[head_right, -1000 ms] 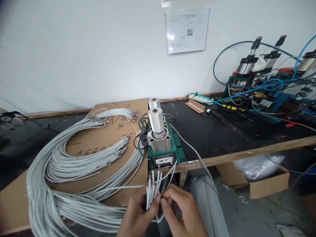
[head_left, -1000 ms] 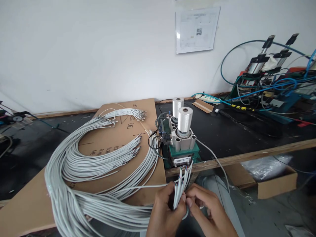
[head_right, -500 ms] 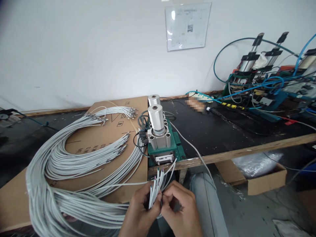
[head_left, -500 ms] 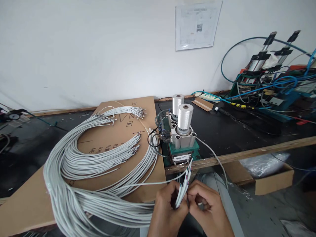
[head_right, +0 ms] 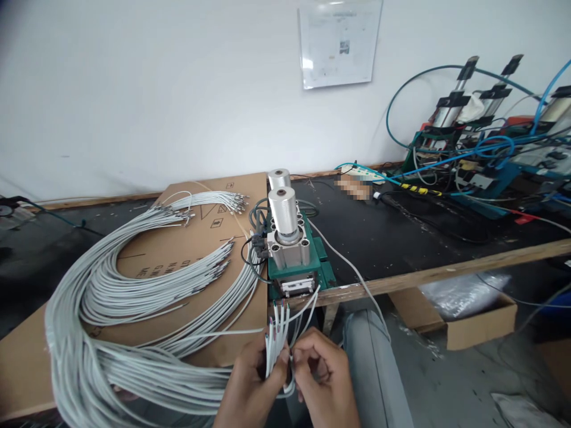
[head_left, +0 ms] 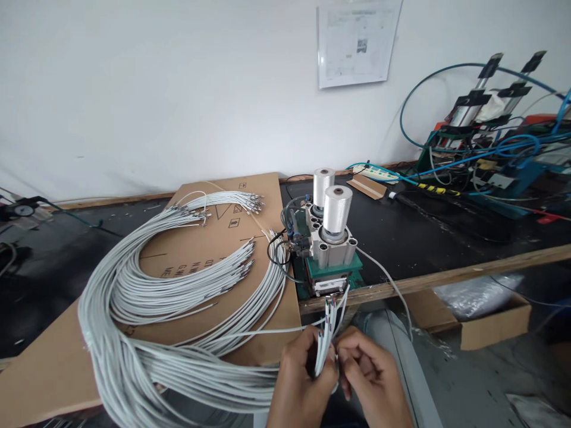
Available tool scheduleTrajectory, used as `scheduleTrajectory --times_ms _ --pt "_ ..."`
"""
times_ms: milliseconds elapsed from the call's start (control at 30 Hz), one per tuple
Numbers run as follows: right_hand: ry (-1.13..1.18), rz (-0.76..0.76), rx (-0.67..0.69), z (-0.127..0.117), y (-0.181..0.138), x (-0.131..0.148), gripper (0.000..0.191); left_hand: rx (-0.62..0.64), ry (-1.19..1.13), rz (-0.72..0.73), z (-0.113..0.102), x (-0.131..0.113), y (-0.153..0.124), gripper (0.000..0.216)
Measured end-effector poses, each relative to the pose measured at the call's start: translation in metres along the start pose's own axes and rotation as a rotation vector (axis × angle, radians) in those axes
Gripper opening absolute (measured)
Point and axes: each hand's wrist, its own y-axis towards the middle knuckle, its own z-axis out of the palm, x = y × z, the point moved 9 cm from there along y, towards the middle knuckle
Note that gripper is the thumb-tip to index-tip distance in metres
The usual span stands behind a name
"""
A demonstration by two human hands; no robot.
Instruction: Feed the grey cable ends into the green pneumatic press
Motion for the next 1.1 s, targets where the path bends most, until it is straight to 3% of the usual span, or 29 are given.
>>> scheduleTrajectory --times_ms 233,500,667,833,1100 --pt "-0.204 -0.190 0.116 -0.001 0.001 0.016 0.025 -0.007 -0.001 0.062 0.000 0.001 0.000 0.014" --pt "-0.106 -0.181 0.092 -0.008 0.000 -0.003 0.026 0.128 0.103 0.068 0.011 -0.005 0.002 0.005" --pt "-0.001 -0.142 -0.109 -0.013 -0.007 -0.014 0.028 0.185 0.128 0.091 0.013 -0.010 0.001 0.010" --pt "0.166 -0.096 -0.272 -0.010 -0.013 -0.023 0.030 0.158 0.180 0.109 0.010 -0.007 -0.002 0.019" --pt "0.284 -0.026 -0.326 -0.008 -0.015 -0.031 0.036 0.122 0.140 0.130 0.005 -0.008 -0.004 0.020"
